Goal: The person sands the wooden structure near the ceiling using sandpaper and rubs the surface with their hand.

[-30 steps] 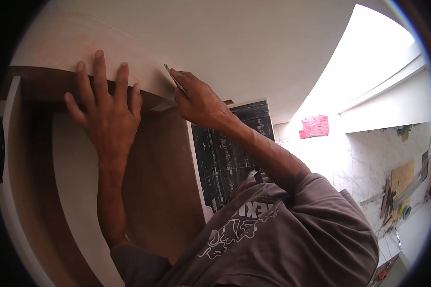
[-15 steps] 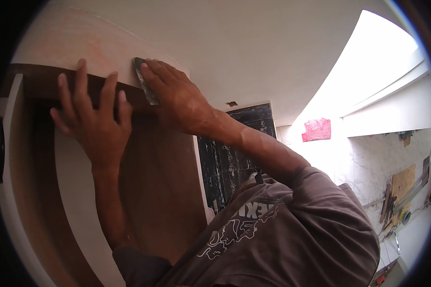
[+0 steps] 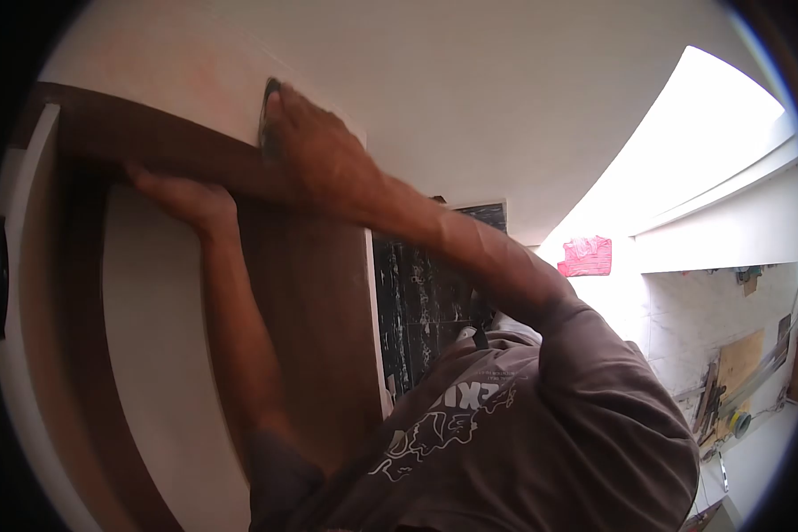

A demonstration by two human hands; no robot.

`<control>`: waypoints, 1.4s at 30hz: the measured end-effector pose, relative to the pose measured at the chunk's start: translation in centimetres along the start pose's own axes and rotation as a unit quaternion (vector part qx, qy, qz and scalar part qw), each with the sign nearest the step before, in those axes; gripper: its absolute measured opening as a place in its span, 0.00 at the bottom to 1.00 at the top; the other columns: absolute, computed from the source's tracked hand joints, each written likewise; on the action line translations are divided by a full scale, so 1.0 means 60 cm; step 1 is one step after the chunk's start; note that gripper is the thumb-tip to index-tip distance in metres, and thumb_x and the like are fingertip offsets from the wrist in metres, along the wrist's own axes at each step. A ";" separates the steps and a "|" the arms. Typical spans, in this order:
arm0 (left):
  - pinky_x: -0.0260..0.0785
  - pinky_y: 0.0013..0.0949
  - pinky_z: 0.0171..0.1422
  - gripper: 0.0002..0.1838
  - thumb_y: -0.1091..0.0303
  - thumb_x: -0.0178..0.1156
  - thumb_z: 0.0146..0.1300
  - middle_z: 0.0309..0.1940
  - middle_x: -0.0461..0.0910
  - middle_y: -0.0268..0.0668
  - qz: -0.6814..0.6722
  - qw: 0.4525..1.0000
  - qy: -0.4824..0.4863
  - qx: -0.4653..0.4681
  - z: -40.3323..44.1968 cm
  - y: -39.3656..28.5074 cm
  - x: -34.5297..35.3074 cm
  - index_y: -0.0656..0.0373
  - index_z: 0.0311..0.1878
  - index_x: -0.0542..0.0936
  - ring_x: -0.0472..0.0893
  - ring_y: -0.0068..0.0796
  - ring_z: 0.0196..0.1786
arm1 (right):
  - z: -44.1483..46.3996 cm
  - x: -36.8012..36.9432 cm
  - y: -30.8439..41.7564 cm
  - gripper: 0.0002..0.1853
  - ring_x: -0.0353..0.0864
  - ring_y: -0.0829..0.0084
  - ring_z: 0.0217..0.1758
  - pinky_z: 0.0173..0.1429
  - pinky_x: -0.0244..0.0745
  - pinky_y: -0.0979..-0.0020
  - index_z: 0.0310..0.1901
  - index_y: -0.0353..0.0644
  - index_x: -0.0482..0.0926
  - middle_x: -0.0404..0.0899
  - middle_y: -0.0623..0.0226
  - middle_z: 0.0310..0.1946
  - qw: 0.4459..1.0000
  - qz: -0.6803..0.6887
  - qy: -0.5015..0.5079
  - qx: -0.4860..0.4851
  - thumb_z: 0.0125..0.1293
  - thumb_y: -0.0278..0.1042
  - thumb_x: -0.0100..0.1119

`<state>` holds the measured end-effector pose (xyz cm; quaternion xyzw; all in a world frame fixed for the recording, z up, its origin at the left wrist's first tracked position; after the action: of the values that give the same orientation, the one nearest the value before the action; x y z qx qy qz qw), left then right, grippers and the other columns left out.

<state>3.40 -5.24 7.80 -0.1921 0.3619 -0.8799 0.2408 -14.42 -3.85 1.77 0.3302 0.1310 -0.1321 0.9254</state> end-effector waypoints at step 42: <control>0.59 0.44 0.80 0.35 0.43 0.35 0.79 0.74 0.64 0.44 -0.064 0.996 -0.019 -0.055 -0.021 -0.005 0.021 0.61 0.76 0.62 0.66 0.40 0.74 | -0.010 -0.002 0.033 0.35 0.72 0.39 0.69 0.70 0.73 0.51 0.69 0.22 0.63 0.67 0.31 0.67 0.999 -0.024 -0.007 0.027 0.58 0.19 0.58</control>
<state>1.65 -5.10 7.41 -0.2446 0.3916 -0.8685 0.1802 -13.98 -1.96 2.53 0.3508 0.1288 -0.1602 0.9136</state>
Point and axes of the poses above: each hand's wrist, its own z-axis towards the middle knuckle, its own x-axis out of the palm, y = z × x, the point moved 4 cm from there along z, towards the middle knuckle
